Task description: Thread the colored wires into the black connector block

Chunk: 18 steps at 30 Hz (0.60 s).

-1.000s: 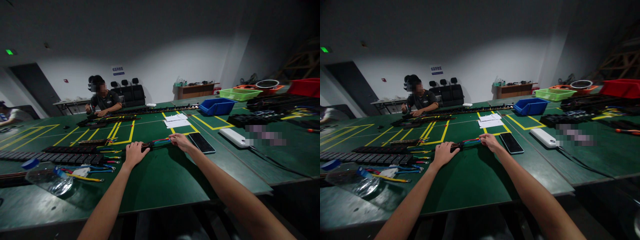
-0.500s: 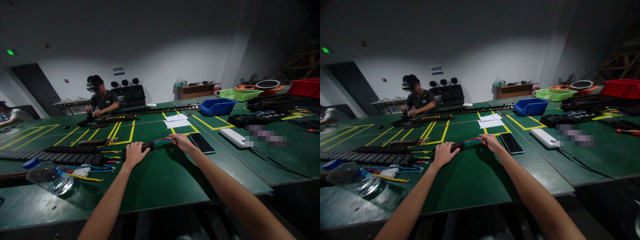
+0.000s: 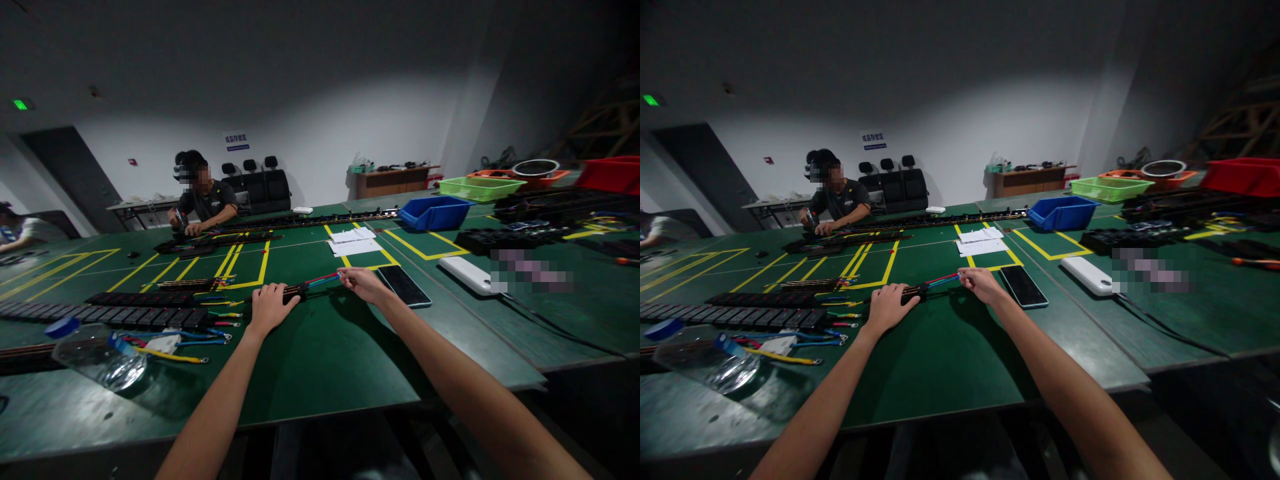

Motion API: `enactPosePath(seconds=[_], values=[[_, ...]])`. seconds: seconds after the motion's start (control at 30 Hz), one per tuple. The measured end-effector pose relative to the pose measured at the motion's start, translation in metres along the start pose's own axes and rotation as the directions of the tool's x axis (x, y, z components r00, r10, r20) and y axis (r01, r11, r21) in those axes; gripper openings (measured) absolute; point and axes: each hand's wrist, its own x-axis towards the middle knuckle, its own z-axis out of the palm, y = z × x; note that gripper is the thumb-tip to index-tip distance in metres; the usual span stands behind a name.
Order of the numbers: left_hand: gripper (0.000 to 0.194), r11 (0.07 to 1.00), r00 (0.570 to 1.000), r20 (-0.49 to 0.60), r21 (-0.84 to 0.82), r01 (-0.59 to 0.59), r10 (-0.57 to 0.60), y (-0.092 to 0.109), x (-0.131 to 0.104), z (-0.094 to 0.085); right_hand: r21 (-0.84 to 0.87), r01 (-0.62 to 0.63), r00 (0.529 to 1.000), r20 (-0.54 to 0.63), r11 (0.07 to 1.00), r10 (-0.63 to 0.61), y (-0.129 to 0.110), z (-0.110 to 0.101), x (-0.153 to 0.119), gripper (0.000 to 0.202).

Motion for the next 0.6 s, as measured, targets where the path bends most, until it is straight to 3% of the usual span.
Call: enactPosePath(seconds=[0.33, 0.6], values=[[0.064, 1.000, 1.000, 0.001, 0.013, -0.001, 0.001, 0.001, 0.000, 0.000, -0.107, 0.008, 1.000, 0.006, 0.994, -0.008, 0.004, -0.003, 0.000, 0.003], [0.063, 1.000, 1.000, -0.010, 0.029, 0.001, -0.001, 0.000, 0.000, 0.001, -0.233, 0.048, 0.998, 0.038, 0.971, -0.040, 0.010, -0.006, 0.005, 0.026]])
